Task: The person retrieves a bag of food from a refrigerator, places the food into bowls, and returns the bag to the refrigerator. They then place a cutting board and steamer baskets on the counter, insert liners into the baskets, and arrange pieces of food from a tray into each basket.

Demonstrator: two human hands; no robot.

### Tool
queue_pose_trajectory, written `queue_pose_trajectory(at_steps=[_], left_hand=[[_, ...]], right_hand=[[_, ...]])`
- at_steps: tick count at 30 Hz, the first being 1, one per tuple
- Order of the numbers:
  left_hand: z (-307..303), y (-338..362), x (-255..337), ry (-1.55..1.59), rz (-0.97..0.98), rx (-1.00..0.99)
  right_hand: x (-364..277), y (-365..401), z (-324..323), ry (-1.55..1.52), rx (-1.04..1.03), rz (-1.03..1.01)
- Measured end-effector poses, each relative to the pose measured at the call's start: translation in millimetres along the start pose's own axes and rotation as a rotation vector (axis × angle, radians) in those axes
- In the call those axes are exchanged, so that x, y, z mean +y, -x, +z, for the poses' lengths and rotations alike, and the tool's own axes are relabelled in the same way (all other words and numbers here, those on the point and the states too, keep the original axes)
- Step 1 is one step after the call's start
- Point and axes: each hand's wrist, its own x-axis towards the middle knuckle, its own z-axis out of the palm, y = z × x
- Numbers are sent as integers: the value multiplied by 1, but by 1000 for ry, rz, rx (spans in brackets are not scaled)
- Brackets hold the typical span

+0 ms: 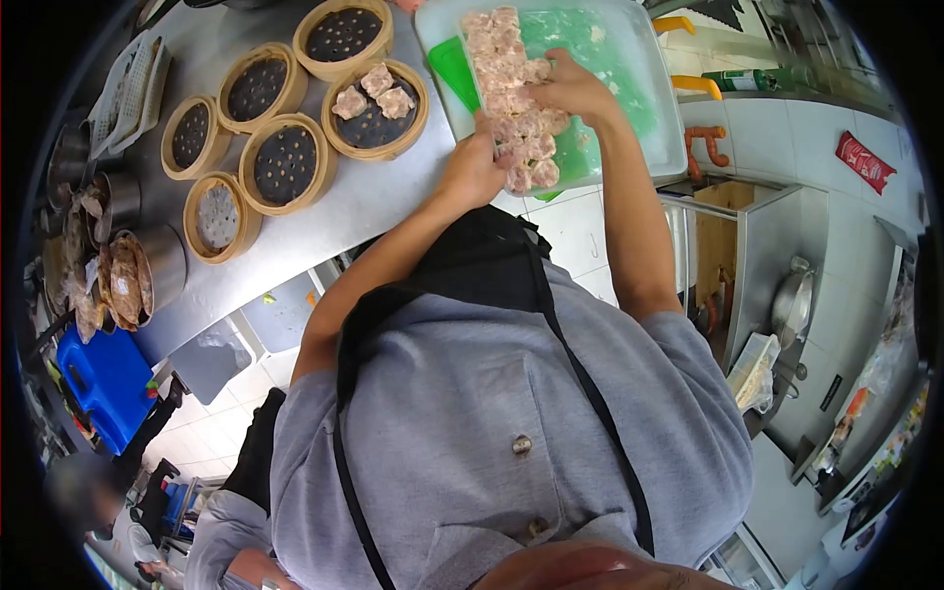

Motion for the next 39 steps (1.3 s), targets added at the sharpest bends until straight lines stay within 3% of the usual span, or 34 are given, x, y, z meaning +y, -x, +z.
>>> queue_pose_trajectory(at_steps=[2,3,5,6,8,12,14,15,17,18,20,21,22,23,25,26,27,28,30,32,35,36,39], left_hand=[[-1,-1,-1,23,-23,-10],[0,-2,-4,43,-3,-15],[4,-5,-9,63,18,-22],[6,-6,-12,73,21,-12],[9,-7,-11,81,25,-5],[9,-11,-2,118,-62,-4],[5,-14,-1,133,-77,-8],[0,-14,1,-10,21,114],[-10,-11,11,-153,116,231],[-19,-12,24,-84,212,234],[-30,-15,41,-14,305,233],[-35,-20,47,-8,366,329],[-41,-23,50,-5,423,430],[-49,-24,46,-15,411,447],[-72,-18,32,354,254,189],[-87,-8,31,339,237,216],[-102,7,34,170,204,153],[-111,21,33,7,166,79],[-121,41,23,-74,226,113],[-123,58,13,64,7,123],[-119,76,-1,22,-69,337],[-119,81,-6,-52,-100,446],[-121,99,-18,3,-236,585]], right_hand=[[-17,11,-15,-346,-181,60],[-15,10,-12,-346,-184,61],[-15,8,-7,17,-36,78],[-17,10,-4,16,-35,80],[-28,17,6,436,238,0],[-57,39,11,553,385,51],[-51,42,6,471,458,28],[-45,38,2,472,460,19],[-30,34,-5,-167,569,-20],[-39,35,-7,-167,572,-24],[-57,44,-10,-570,463,-17],[-64,48,-11,-572,457,-22],[-70,51,-10,-591,285,-52],[-78,54,-8,-607,105,-84],[-94,67,-9,-607,-12,-151],[-97,69,-9,-601,-99,-204],[-96,67,-5,-408,-43,-432],[-98,65,1,-422,-62,-435],[-104,61,8,-192,-364,-716],[-113,62,23,-177,-421,-647],[-117,60,62,78,-95,-855],[-121,60,75,73,-104,-867],[-126,54,99,-37,133,-762]])
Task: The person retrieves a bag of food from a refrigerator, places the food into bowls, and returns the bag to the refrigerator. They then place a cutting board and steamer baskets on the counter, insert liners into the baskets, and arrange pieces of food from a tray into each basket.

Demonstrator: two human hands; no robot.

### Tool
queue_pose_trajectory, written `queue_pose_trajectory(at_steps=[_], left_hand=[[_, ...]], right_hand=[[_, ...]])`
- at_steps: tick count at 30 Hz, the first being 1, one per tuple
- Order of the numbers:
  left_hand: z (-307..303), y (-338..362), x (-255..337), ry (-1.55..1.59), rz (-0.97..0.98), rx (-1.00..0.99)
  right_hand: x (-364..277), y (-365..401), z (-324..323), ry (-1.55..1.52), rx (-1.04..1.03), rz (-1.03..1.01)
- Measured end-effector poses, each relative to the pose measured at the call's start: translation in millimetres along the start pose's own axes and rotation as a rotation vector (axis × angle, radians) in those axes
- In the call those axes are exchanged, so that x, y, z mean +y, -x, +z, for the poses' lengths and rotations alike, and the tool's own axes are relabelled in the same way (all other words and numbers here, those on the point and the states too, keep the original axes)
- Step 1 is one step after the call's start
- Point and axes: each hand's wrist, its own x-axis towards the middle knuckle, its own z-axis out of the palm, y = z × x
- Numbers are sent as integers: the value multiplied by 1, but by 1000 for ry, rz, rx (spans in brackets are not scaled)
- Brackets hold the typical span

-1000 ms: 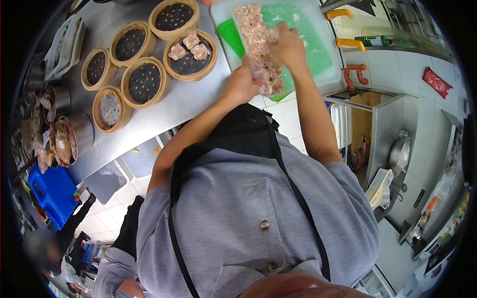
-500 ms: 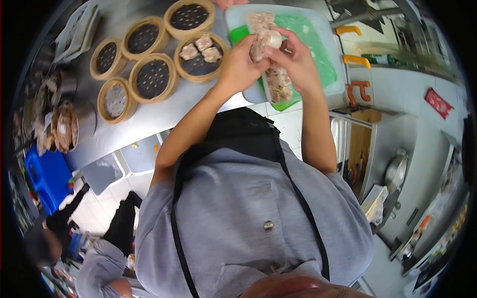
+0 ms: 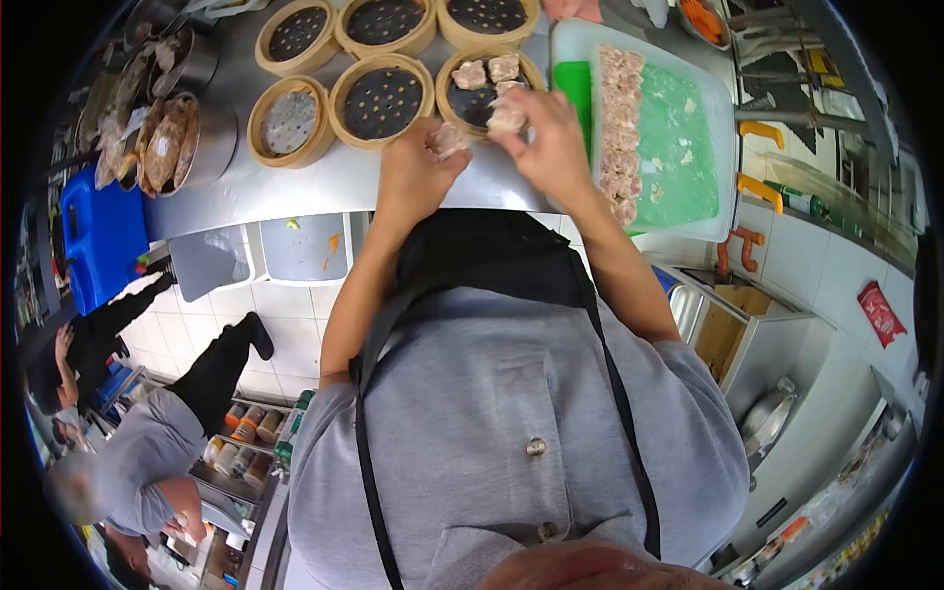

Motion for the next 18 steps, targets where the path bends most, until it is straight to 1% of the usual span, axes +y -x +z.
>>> queue_pose_trajectory(at_steps=[1,3,4,5,7,11,13,14,16,17,18], left_hand=[[-4,2,-9,1,-8,15],[-12,8,-23,204,-109,12],[-15,11,-24,269,-152,4],[-20,13,-23,271,-150,8],[-28,16,-21,565,-232,-109],[-33,22,-25,654,-231,-119],[-33,24,-24,665,-239,-88],[-32,25,-25,666,-241,-86],[-29,24,-27,682,-144,8],[-30,24,-27,679,-149,18],[-30,23,-26,694,-142,4]], right_hand=[[6,-6,4,-7,-10,-12],[21,-17,13,-155,-71,-74],[26,-21,19,-177,-137,-57],[30,-26,23,-176,-139,-62],[35,-35,28,80,-278,-151],[38,-44,36,164,-238,-237],[40,-44,34,216,-298,-232],[40,-42,31,215,-302,-233],[35,-39,27,218,-210,-219],[28,-39,24,209,-215,-226],[19,-40,19,123,-214,-247]])
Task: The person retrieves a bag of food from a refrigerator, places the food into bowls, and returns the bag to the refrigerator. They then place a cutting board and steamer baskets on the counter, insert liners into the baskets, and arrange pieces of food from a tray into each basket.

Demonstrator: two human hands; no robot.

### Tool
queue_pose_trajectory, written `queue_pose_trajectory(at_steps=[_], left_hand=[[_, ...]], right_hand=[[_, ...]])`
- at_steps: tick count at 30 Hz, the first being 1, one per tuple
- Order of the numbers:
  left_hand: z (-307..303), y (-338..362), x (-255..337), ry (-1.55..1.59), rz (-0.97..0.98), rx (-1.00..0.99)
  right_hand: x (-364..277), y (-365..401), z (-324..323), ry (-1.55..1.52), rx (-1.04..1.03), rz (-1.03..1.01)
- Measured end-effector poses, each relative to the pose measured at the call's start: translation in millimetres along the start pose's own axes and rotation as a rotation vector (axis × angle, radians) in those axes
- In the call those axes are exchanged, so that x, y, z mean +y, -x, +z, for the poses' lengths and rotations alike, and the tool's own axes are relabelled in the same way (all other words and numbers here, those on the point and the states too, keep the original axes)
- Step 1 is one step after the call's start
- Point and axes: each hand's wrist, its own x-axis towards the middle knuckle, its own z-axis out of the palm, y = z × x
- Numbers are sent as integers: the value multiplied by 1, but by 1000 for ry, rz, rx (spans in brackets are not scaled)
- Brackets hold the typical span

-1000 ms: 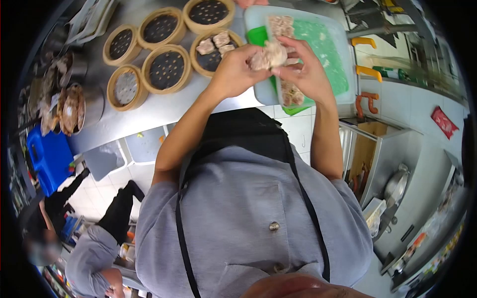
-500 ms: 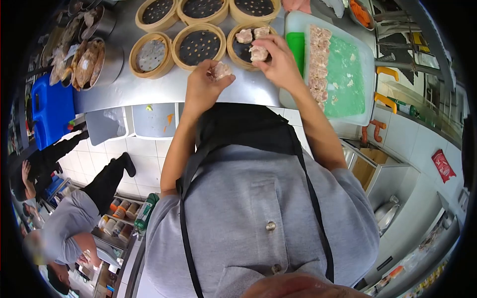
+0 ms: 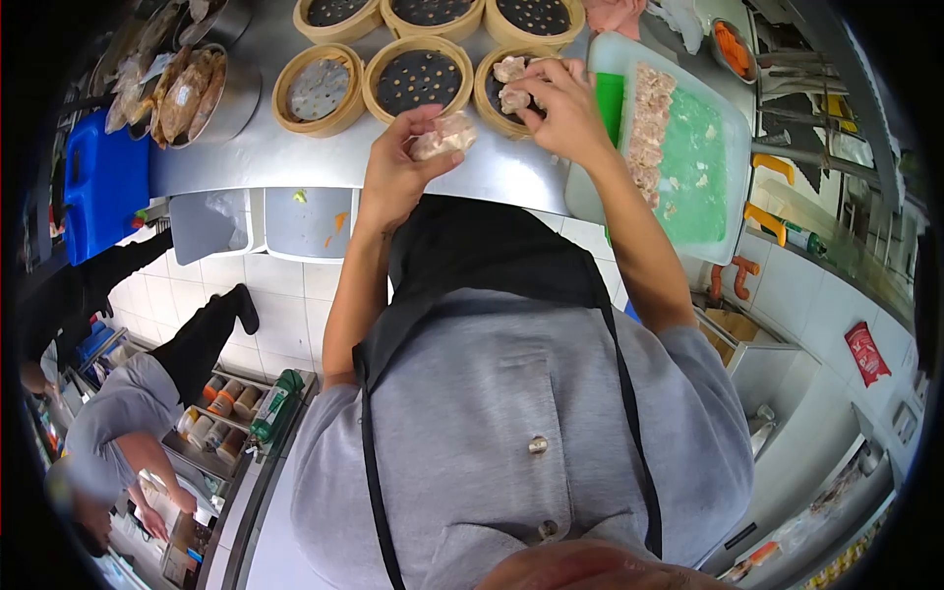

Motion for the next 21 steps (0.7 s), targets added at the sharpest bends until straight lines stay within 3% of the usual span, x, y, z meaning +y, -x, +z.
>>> queue_pose_trajectory(at_steps=[2,3,5,8,10,12,17,19,21], left_hand=[[2,-2,3,12,0,-15],[5,-3,5,64,7,-73],[5,-3,7,113,14,-132],[1,-2,7,99,-20,-165],[-4,-1,4,5,68,-154],[-4,0,4,-99,110,-78],[-10,-10,7,-486,228,189],[-17,-16,11,-810,312,416],[-32,-31,10,-811,307,435]], right_hand=[[-13,-1,-7,-325,-71,-56],[-22,-3,-10,-328,-70,-57],[-39,-8,-16,-610,-355,20],[-41,-7,-10,-590,-376,41],[-42,-6,-3,-572,-376,51],[-46,-4,8,-422,-190,-82],[-58,-21,22,-286,-56,-122],[-58,-32,26,-189,62,-80],[-45,-50,36,-211,68,-66]])
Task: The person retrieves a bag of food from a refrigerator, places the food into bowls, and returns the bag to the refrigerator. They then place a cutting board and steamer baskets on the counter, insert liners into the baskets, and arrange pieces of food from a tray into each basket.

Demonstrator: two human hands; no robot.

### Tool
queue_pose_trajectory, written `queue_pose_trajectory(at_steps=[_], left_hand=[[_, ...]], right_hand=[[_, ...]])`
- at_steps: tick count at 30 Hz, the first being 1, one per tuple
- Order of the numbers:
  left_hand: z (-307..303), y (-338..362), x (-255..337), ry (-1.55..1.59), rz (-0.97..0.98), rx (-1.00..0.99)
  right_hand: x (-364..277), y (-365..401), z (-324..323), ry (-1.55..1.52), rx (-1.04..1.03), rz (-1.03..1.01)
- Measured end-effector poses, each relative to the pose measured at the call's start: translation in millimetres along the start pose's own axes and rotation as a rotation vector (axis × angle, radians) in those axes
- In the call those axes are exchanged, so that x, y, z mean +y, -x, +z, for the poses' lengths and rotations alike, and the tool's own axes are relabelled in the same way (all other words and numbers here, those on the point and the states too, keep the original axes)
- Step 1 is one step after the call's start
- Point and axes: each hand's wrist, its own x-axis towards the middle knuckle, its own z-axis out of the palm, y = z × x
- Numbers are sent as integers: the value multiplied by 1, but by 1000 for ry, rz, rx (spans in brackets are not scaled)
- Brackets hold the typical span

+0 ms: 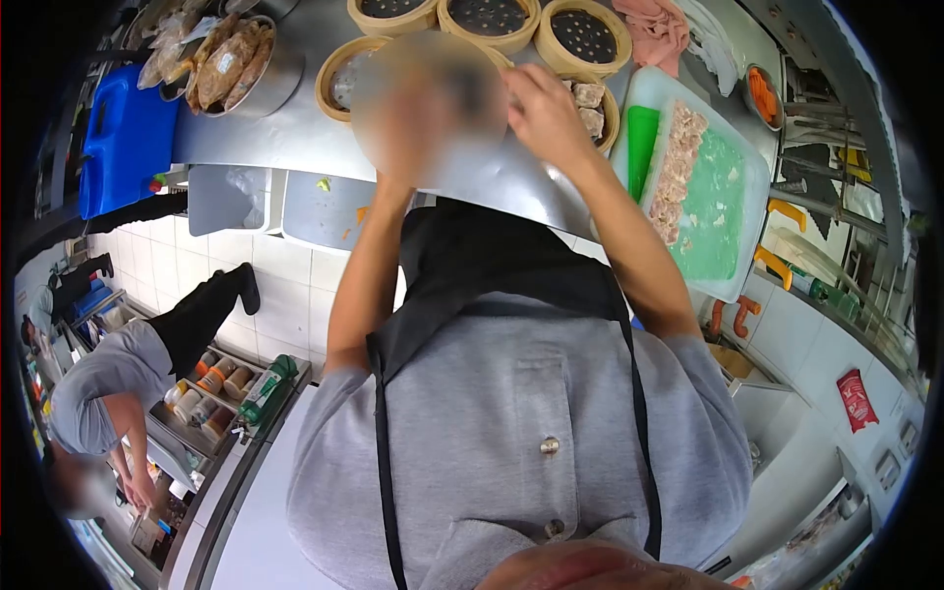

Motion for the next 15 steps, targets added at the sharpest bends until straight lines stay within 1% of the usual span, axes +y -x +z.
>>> queue_pose_trajectory(at_steps=[2,3,7,9,10,12,13,15], left_hand=[[12,-21,-20,146,134,32],[17,-30,-25,113,182,34],[30,-49,-39,50,264,-14],[33,-49,-40,-115,345,42],[35,-48,-42,-112,349,37],[35,-49,-43,-219,324,15],[34,-50,-44,-215,334,5],[33,-52,-43,-327,357,-6]], right_hand=[[19,-19,10,-22,-100,-61],[26,-27,17,-19,-158,-76],[37,-49,39,17,-190,-108],[39,-51,44,126,-248,-110],[41,-50,47,129,-246,-104],[45,-49,51,190,-186,-166],[47,-49,53,196,-180,-154],[47,-47,52,241,-160,-237]])
